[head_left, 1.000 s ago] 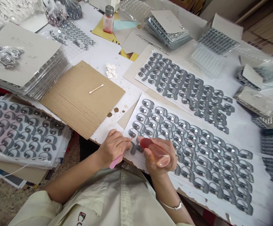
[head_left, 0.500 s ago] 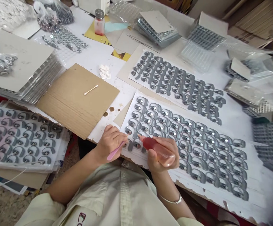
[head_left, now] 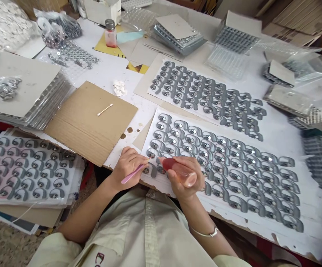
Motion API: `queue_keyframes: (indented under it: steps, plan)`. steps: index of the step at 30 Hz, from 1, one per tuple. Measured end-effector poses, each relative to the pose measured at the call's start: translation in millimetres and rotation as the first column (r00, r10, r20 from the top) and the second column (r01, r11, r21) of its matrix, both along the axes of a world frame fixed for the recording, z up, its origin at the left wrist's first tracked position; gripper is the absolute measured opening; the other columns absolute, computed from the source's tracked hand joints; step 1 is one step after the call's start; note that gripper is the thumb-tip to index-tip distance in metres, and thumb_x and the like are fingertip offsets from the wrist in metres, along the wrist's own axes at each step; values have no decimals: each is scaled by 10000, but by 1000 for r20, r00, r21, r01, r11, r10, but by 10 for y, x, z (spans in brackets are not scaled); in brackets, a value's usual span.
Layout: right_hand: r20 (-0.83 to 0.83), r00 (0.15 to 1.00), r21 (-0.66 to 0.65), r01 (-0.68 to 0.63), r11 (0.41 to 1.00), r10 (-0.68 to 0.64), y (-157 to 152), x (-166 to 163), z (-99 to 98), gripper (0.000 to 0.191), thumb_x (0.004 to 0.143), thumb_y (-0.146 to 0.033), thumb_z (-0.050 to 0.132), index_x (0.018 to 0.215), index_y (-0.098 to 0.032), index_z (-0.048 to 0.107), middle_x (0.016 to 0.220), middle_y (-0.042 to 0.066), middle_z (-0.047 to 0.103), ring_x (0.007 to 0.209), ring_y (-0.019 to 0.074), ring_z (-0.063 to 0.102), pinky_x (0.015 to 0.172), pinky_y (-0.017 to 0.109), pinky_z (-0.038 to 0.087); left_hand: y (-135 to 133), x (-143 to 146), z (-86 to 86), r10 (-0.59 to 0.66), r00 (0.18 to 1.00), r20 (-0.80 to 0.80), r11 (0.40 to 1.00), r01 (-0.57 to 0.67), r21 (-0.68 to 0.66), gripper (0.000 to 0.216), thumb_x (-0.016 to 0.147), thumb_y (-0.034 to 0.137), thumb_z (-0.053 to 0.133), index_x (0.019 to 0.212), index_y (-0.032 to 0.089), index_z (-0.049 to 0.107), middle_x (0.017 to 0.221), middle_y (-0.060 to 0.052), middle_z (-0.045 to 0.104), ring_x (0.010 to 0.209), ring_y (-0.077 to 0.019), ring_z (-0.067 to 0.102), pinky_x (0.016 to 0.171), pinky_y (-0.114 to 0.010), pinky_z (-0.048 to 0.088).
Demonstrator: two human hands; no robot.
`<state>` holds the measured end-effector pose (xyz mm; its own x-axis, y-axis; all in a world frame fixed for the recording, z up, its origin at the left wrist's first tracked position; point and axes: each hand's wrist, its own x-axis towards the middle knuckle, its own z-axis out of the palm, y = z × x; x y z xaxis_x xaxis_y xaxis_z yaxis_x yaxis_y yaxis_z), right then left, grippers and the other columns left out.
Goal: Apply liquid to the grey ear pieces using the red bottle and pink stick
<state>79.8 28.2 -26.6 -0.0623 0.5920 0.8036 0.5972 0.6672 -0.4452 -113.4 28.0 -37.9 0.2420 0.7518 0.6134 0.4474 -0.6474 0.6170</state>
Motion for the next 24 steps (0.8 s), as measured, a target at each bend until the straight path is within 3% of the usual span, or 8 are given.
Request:
queue_keyframes:
  steps: [8,14,20,24]
  plan:
    - [4,1000,10,-30,1000,30,14,2,-20,390,797,-252,700,1145,-175,542,868,69,649,747,200,619,583,352,543,4,1,-14,-12,1000,26,1000,12,4,51,853,127,603,857,175,587,816,-34,720,722,-163,588,756,-366,444]
    - [41,998,37,-51,998,49,1,18,-57,571,764,-212,732,1269,-186,465,918,79,644,799,216,628,626,364,557,4,0,1,-8,1000,19,1000,8,-4,33,867,151,585,854,179,598,808,-35,724,712,-160,594,750,-361,444]
    - [71,997,54,-21,998,17,-14,13,-49,477,807,-272,695,1227,-196,481,876,60,644,760,205,637,599,337,552,1,2,14,5,1000,6,1000,-5,-27,44,874,158,570,851,190,589,803,-27,727,707,-162,609,761,-370,427]
    - [74,997,36,-27,999,24,-25,21,-49,530,783,-227,717,1252,-210,470,886,53,644,751,196,632,607,330,544,2,2,15,7,1000,3,1000,-7,-28,51,861,142,588,857,192,577,799,-18,723,717,-164,608,767,-371,416]
